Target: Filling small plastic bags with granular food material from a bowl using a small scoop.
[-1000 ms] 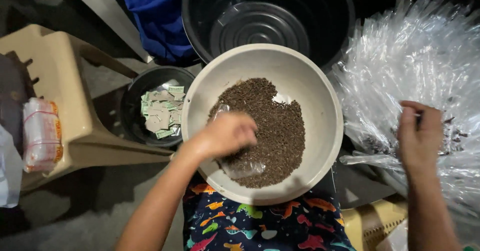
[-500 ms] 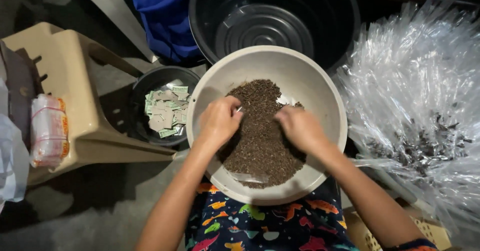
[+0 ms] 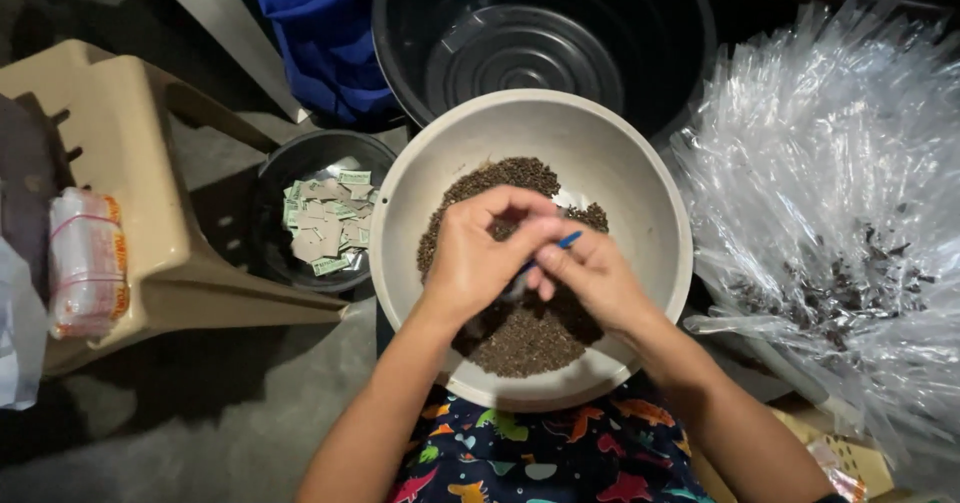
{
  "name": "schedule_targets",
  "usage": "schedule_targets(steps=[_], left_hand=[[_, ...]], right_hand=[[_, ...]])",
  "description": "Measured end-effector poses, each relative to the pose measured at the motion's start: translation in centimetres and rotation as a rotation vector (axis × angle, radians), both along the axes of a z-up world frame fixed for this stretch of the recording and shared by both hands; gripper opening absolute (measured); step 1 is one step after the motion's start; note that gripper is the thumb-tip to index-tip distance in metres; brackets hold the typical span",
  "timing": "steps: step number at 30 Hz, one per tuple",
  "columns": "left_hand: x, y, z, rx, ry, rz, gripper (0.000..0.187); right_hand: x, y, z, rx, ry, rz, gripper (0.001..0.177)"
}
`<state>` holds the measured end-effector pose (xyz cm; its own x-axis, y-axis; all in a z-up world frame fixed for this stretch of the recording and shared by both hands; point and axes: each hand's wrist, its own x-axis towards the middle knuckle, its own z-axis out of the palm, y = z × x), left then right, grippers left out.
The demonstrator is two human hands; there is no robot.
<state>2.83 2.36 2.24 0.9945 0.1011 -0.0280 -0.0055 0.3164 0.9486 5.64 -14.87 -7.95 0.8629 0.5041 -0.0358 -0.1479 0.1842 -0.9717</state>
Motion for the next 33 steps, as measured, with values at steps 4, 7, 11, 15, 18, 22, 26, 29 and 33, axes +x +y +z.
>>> schedule_targets(steps=[4,7,11,15,18,22,26,29,33], left_hand=[[-0.4,1.5,-0.2,0.245,-0.197,0.176,0.025],[-0.9,0.9,-0.4,0.377,-0.150,0.116,0.052],[-1.1,-0.1,-0.9,0.494,-0.207,0.091,0.010],[-2.1,-0.1,1.0,0.629,-0.472,0.056,0.016],[-4.1,0.6,5.2,0.237,-0.518,0.020,0.017],[-4.7,2.5,8.7,0.133,-0.568,0.017,0.022],[-4.0,2.9,8.9,0.132,-0.570,-0.001,0.026],[-3.6,2.5,6.4,0.201,-0.472,0.065,0.034],[-3.7,0.9,0.6,0.250,-0.281,0.139,0.028]], right_hand=[[0.0,-0.4,3.3,-0.137,-0.040,-0.048,0.027],[-0.4,-0.5,4.9,-0.205,-0.086,-0.055,0.024],[-0.6,0.3,5.6,-0.134,-0.151,0.019,0.013],[2.0,-0.3,0.2,0.037,-0.205,0.137,0.011],[4.5,-2.0,2.7,-0.309,-0.138,0.227,0.015],[7.3,-1.7,4.2,-0.590,-0.084,0.174,0.016],[7.3,-0.4,1.0,-0.905,0.018,0.196,0.018],[7.1,-0.4,-2.0,-0.712,0.130,0.214,0.025],[6.2,-2.1,-2.5,-0.285,0.361,-0.060,0.028]])
